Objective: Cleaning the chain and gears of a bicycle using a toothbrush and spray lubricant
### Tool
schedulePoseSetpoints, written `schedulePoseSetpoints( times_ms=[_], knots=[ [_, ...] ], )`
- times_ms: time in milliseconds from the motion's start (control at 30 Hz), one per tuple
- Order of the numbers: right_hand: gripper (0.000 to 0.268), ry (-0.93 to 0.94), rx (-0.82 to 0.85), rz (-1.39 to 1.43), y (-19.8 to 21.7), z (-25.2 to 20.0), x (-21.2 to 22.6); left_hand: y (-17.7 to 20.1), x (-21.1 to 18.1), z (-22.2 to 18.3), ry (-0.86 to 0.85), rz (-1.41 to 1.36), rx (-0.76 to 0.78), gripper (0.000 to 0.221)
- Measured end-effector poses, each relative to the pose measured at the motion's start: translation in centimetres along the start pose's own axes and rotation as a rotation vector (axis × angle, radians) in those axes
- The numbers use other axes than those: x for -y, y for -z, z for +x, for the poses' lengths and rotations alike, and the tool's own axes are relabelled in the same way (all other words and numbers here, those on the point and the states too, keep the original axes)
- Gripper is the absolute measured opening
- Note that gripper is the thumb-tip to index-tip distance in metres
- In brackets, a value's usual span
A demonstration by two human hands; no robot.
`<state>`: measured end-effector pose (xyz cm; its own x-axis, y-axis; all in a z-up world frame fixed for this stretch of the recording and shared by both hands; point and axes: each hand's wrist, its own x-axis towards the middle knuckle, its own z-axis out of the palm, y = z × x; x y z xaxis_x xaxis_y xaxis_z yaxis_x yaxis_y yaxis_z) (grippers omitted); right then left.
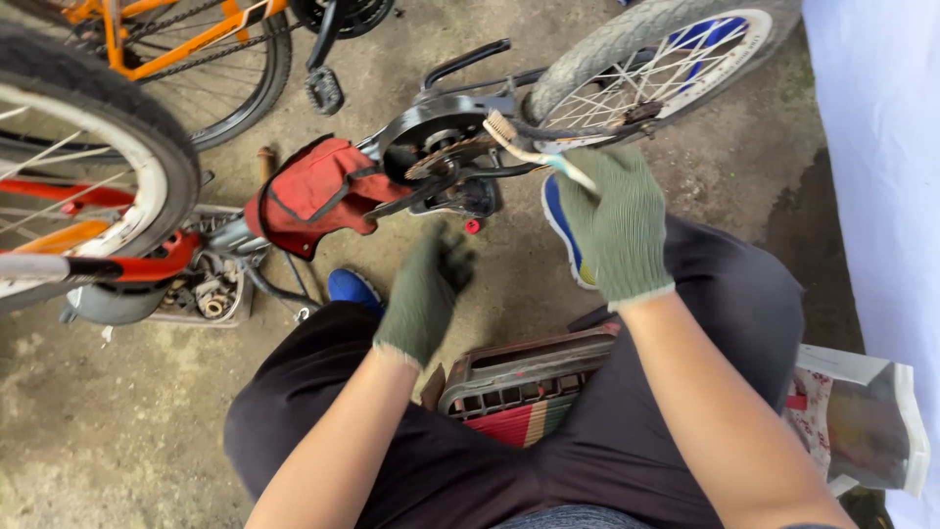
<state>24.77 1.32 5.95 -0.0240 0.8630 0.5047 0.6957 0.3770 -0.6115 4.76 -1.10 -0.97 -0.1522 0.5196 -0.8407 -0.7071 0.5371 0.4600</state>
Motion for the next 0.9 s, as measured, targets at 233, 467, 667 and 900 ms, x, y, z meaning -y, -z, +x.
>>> schedulePoseSetpoints(
  times_ms=[233, 467, 667, 900],
  knots=[
    [0.033, -0.616, 0.083, 0.004, -1.7, -4.8, 1.8, -4.0, 2.4, -8.4, -0.317, 0.44, 0.445, 0.055],
    [0.031, -0.7, 0.278, 0.306, 0.1, -6.7, 1.4, -6.4, 3.2, -4.6, -0.24, 0.369, 0.245, 0.04],
    [0.033, -0.467, 0.12, 0.063, 11.4, -3.4, -4.0, -5.0, 2.3, -4.5, -0.311, 0.513, 0.348, 0.031],
    [0.063, -1.165, -0.111, -0.104, 5.7, -14.9, -31.4, -6.9, 0.7, -6.3, -0.276, 1.008, 0.058, 0.033]
  ],
)
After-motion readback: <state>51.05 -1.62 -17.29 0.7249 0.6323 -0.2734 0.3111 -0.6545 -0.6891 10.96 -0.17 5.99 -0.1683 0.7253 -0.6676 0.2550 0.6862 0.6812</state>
